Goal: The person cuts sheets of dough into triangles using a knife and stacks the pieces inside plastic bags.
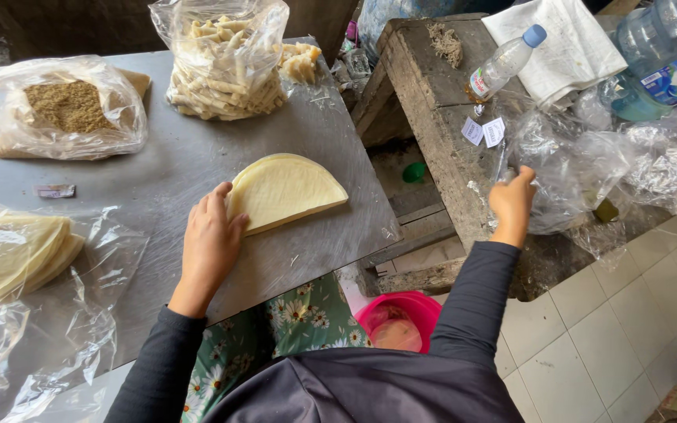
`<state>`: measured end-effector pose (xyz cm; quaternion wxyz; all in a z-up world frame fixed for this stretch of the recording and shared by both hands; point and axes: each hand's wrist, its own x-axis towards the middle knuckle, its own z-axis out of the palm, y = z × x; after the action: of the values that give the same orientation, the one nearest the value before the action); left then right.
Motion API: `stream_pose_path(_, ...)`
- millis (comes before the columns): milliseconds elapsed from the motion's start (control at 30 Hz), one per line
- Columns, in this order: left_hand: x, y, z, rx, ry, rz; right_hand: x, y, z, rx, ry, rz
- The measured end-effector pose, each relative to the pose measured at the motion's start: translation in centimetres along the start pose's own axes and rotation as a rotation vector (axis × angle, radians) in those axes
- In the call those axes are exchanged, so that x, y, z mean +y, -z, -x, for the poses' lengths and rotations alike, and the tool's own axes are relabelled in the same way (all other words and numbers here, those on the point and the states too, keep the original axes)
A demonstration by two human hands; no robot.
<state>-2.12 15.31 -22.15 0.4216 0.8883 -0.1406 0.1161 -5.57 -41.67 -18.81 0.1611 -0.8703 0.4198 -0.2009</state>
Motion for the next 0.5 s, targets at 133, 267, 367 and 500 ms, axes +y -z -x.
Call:
stream_pose_path(133, 0.4, 0.4, -0.1, -0.002, -0.017, -0.02, 3.2, 0.0, -1.6, -0.047, 0.013, -0.445)
stream_pose_path(267, 1.4, 2.5, -0.8, 0.028, -0.111, -0.072, 5.1, 1.3, -2.3, -0.209, -0.195, -1.017)
stream_pose_path(367, 2.3, 5.9, -2.1, 0.084, -0.273, -0.04, 5.0, 3.9, 0.2, -0.266, -0.168, -1.358)
stream_pose_path(500, 4.6, 11.8, -4.9, 0.108, -0.506, -0.146, 0.9, 8.5, 6.9, -0.259, -0.018, -1.417)
